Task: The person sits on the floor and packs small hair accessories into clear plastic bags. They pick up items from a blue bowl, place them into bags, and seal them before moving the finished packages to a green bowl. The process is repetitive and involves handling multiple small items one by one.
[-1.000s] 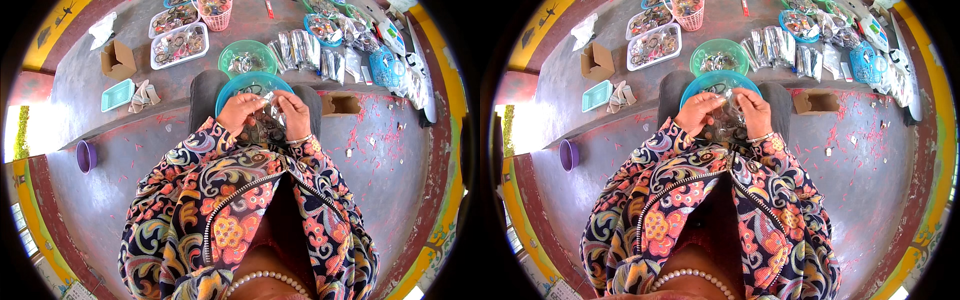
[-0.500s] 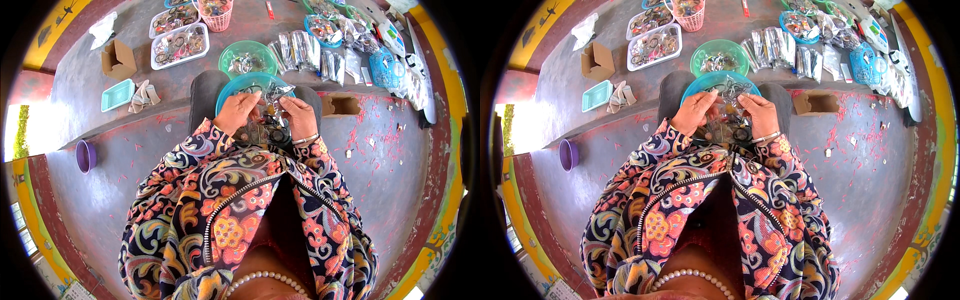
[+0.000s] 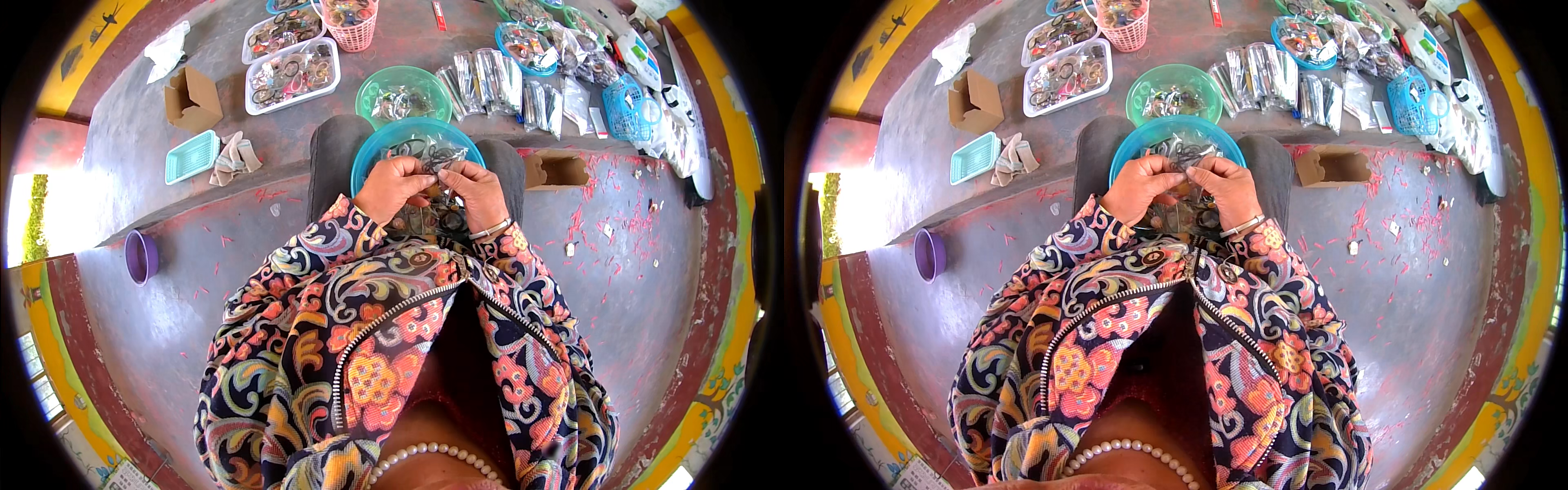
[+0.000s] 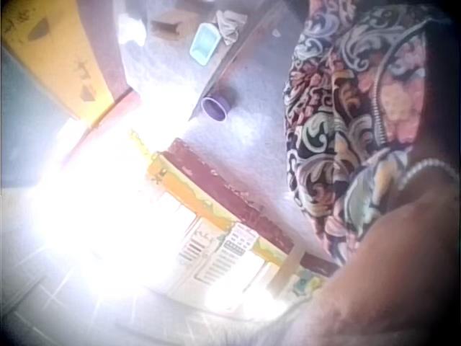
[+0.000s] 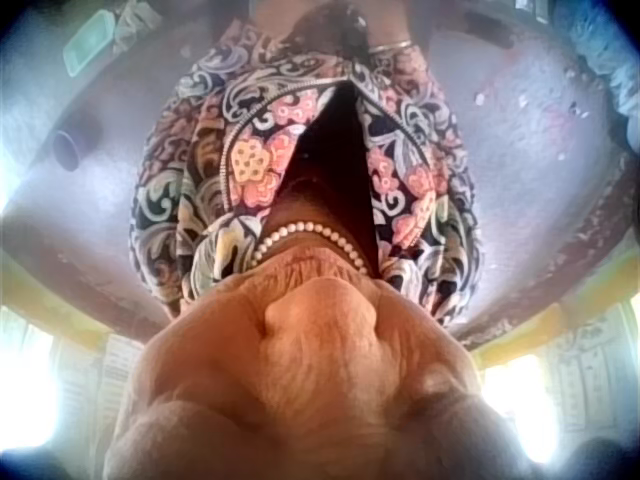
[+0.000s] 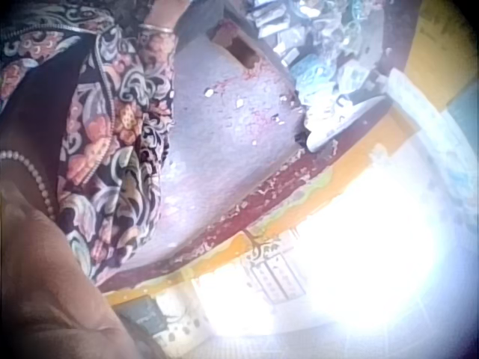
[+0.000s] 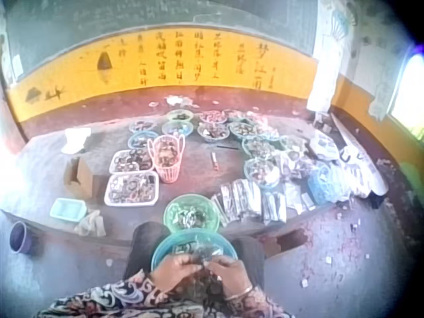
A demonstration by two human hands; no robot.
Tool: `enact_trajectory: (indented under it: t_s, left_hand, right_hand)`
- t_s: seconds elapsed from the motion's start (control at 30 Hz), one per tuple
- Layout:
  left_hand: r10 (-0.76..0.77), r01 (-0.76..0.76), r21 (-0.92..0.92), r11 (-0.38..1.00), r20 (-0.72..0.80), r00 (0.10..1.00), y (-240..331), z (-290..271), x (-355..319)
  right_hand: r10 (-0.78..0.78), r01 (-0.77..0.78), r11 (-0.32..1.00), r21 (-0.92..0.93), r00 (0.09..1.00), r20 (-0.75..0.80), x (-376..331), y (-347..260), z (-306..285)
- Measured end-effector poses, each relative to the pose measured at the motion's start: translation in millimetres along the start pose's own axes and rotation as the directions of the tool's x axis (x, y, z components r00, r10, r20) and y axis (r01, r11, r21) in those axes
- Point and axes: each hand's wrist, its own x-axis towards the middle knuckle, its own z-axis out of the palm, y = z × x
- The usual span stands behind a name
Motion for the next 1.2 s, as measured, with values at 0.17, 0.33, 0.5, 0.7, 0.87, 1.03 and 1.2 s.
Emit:
enact_trajectory:
  t_s: [0.17, 0.33, 0.5, 0.7, 0.87, 1.03, 1.2]
  left_hand:
    - [-0.051, 0.051, -0.014, 0.999, 0.001, 0.999, 2.4, 1.6, 0.0]
    - [-0.027, 0.026, 0.016, 1.000, 0.043, 0.999, 1.5, 4.3, -1.9]
    - [0.000, 0.000, 0.029, 1.000, 0.014, 1.000, -4.9, -2.6, 2.3]
    - [0.012, -0.027, 0.145, 0.989, 0.102, 0.995, 9.3, 3.9, -5.2]
    - [0.180, -0.182, 0.137, 0.974, 0.028, 0.983, 11.6, 12.8, -13.8]
    - [0.628, -0.450, 0.652, 0.610, -0.052, 0.777, 8.9, -6.5, -15.5]
    - [0.779, -0.269, 0.941, 0.206, 0.008, 0.627, 0.1, -36.3, -8.4]
  right_hand:
    - [-0.013, 0.015, 0.998, 0.061, 0.999, -0.031, 0.3, 3.2, 1.2]
    - [-0.032, 0.039, 0.995, 0.087, 0.996, -0.078, -0.9, 2.6, 4.1]
    - [-0.055, 0.059, 0.993, 0.100, 0.998, -0.040, 2.4, 3.3, -1.0]
    - [-0.073, 0.078, 0.996, 0.046, 0.992, -0.106, 0.9, -16.7, -9.6]
    - [-0.197, 0.198, 0.980, -0.016, 0.960, -0.199, 10.7, -42.1, -19.0]
    - [-0.312, 0.303, 0.950, -0.071, 0.924, -0.223, 53.3, -70.4, -38.6]
    - [-0.229, 0.192, 0.956, -0.222, 0.961, -0.153, 109.4, -48.9, -51.0]
